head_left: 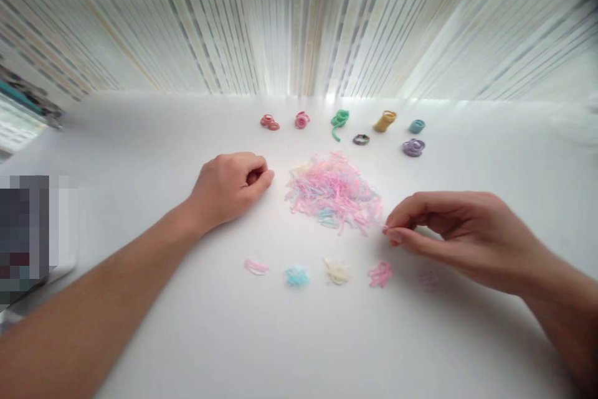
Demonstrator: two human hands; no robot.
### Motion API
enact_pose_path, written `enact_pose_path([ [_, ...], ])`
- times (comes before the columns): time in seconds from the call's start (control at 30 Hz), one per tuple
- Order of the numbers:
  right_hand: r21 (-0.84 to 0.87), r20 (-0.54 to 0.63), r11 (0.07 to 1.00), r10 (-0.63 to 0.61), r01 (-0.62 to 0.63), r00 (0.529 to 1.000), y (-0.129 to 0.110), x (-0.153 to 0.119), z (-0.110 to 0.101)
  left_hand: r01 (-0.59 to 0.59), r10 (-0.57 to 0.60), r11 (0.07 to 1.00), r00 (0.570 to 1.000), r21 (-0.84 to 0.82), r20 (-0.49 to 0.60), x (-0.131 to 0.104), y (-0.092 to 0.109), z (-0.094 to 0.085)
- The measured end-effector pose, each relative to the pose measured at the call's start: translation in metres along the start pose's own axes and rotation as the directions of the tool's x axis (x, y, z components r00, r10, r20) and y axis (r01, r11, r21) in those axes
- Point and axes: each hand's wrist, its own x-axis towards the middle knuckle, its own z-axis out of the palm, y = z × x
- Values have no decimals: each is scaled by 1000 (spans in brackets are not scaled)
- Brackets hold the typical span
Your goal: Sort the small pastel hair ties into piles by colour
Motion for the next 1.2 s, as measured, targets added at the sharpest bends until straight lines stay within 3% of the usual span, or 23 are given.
enact_pose_path([
  [0.37,63,-6,998,-19,19,1000,-15,3,6,36,-39,995,999,90,27,3,-4,-3],
  [0.7,14,-26,998,-61,61,998,-21,3,12,49,-51,996,999,73,18,3,-2,0],
  [1.0,-236,-13,964,-130,123,991,-52,3,32,16,-16,1000,1000,-8,1,1,-2,5],
  [1.2,-245,1,954,-179,174,984,-82,23,61,-6,5,999,1000,-35,-24,0,-3,8],
])
